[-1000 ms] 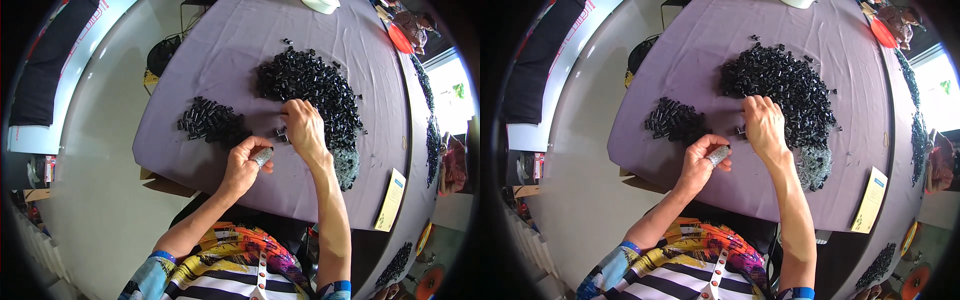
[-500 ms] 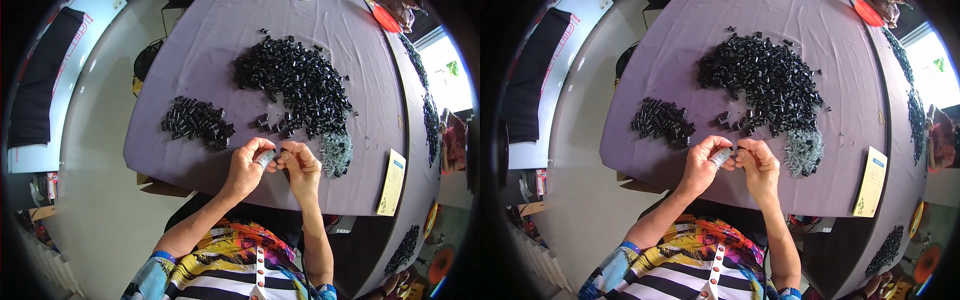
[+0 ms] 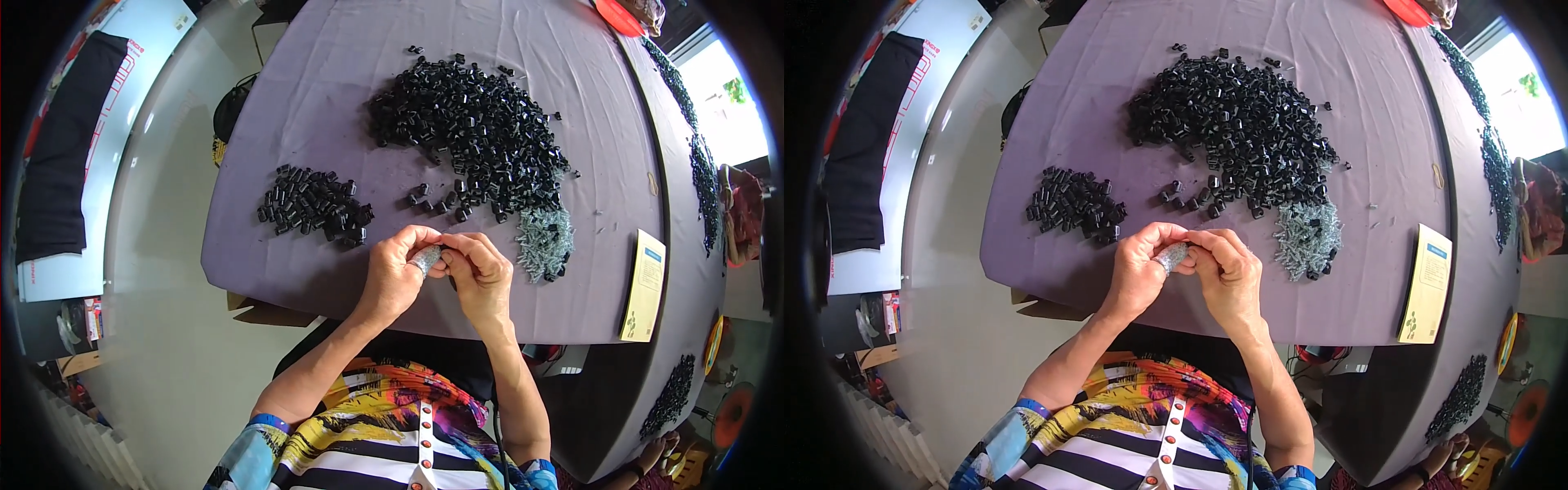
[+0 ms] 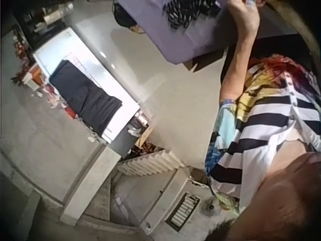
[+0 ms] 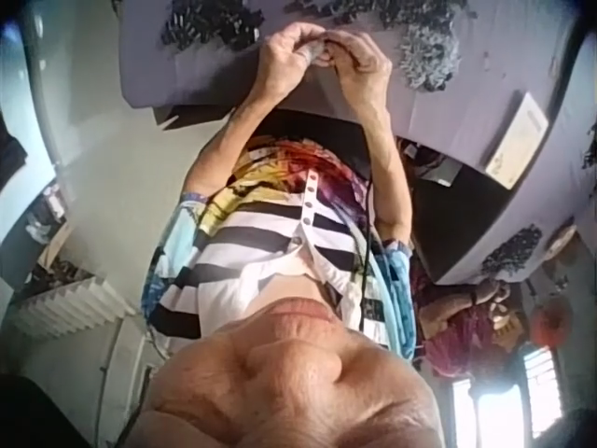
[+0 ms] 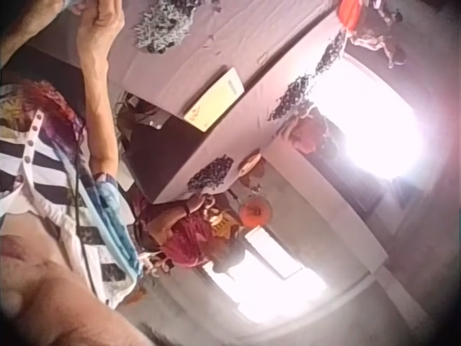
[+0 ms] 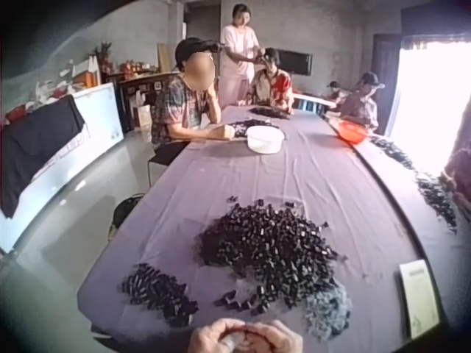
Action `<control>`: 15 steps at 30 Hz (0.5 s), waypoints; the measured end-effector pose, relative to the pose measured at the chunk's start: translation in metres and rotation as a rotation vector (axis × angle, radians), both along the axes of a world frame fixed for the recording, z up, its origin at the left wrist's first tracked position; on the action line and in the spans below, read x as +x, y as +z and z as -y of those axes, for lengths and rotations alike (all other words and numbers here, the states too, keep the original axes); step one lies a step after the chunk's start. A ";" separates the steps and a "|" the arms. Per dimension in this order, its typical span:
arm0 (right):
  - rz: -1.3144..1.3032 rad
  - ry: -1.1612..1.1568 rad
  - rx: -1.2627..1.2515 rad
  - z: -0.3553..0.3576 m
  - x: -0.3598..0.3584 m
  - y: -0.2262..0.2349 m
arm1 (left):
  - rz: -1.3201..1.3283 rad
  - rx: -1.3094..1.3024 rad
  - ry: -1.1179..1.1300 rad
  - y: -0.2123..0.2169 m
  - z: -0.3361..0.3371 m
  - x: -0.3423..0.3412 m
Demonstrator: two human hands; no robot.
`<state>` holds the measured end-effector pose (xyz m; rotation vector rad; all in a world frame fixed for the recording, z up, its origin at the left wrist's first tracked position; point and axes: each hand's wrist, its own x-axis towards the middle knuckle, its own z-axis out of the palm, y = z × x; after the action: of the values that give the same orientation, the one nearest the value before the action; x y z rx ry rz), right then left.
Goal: The person assembles small plastic components by hand, inserting metal springs into plastic housings.
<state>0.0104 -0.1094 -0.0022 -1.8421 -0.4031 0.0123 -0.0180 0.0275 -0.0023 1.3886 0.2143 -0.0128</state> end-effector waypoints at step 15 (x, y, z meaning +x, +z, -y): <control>0.362 0.028 -0.277 -0.001 0.002 0.005 | -0.018 0.132 -0.006 0.004 0.004 -0.005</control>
<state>0.0122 -0.1083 0.0033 -2.1166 -0.7085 -0.2607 -0.0230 0.0234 0.0014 1.5215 0.2298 -0.0161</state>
